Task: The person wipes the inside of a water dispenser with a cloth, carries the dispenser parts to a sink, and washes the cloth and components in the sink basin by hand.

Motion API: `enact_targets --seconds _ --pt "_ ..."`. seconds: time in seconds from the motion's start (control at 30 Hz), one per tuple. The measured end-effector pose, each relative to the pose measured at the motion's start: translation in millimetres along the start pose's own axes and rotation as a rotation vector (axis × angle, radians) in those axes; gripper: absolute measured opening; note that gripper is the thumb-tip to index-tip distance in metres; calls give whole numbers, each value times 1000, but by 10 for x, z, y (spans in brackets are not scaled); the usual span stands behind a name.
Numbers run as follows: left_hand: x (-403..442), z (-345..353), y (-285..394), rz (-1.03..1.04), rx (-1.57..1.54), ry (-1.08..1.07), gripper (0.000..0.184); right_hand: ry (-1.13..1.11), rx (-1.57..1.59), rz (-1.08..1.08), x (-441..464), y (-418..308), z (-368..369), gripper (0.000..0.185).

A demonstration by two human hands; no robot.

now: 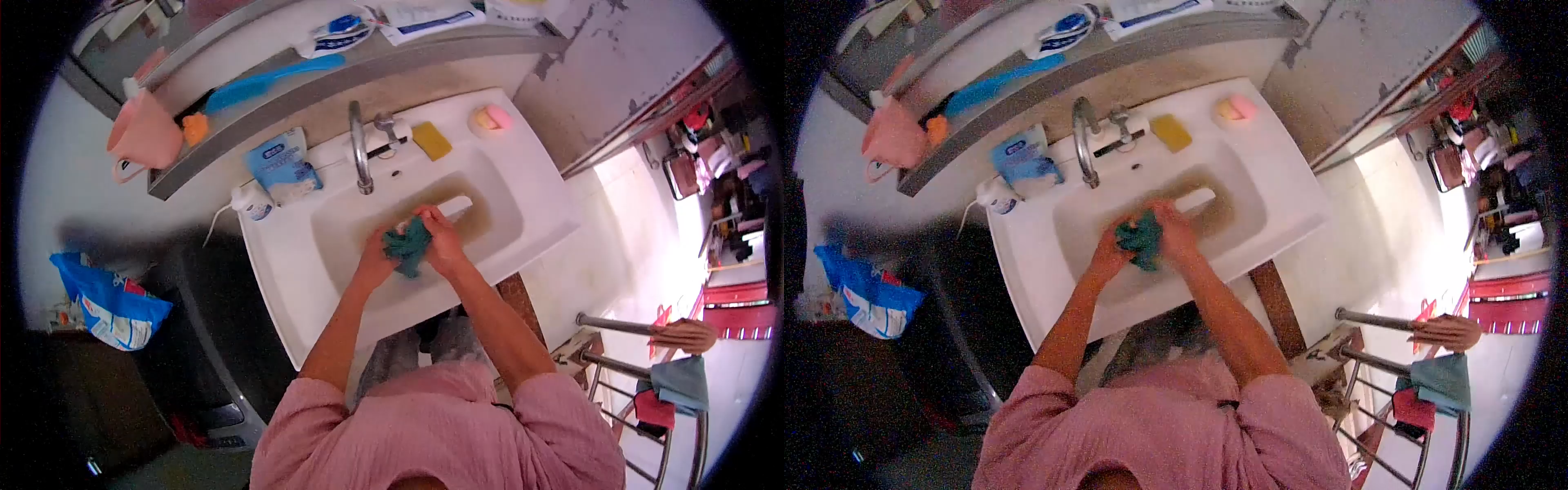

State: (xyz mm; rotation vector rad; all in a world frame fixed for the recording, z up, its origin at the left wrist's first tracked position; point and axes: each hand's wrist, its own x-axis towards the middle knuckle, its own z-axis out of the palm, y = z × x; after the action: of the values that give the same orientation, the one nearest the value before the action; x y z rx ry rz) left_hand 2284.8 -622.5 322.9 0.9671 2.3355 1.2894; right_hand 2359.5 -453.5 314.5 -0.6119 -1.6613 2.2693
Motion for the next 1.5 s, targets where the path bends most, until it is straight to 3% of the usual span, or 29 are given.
enact_targets --seconds 0.07,0.17,0.23,0.33,0.4,0.43,0.53,0.63,0.73,0.8,0.87,0.97,1.07,1.17,1.27,1.4,1.47,1.5 --pt "57 -87 113 -304 -186 -383 48 12 -62 2 -64 -91 83 41" --pt "-115 -39 280 -489 -849 -29 47 114 -229 -7 -95 -265 92 46" --pt "-79 47 45 -308 -1100 -3 46 109 -130 45 -98 -163 94 54" --pt "-136 115 390 -253 -893 101 49 100 372 613 -498 -635 192 53" --pt "-187 122 637 -313 -695 135 53 -46 646 642 -504 -508 116 61" --pt "-222 130 944 -319 -517 177 57 -188 816 538 -495 -376 94 68" --pt "-364 259 1561 -321 -17 314 70 183 656 323 -414 -222 246 43" --pt "-360 443 1464 -161 -85 508 73 201 424 152 -435 -211 362 33" --pt "-282 457 1305 -377 -63 527 59 220 140 46 -407 -127 414 38" --pt "-261 478 1330 -269 -23 557 53 196 -52 58 -455 -283 358 40" --pt "-254 397 1437 -344 -211 401 51 244 -19 65 -602 -586 318 45" --pt "-183 332 1076 -391 -270 284 51 219 -162 55 -523 -482 261 51" --pt "-194 52 1475 -469 -400 187 54 227 -447 -352 -294 -148 213 48" --pt "-150 -89 879 -530 -517 73 54 -1 -277 10 -437 -625 248 52" --pt "-196 -318 661 -548 -723 -3 45 -242 -497 241 -560 -840 75 37" --pt "-223 -594 546 -432 -781 -145 27 -150 -111 193 -636 -651 -32 29" --pt "-237 -608 561 -328 -1009 -140 20 -41 94 97 -720 -726 46 28" --pt "-214 -551 546 -386 -1008 -88 21 29 92 116 -743 -651 108 28"
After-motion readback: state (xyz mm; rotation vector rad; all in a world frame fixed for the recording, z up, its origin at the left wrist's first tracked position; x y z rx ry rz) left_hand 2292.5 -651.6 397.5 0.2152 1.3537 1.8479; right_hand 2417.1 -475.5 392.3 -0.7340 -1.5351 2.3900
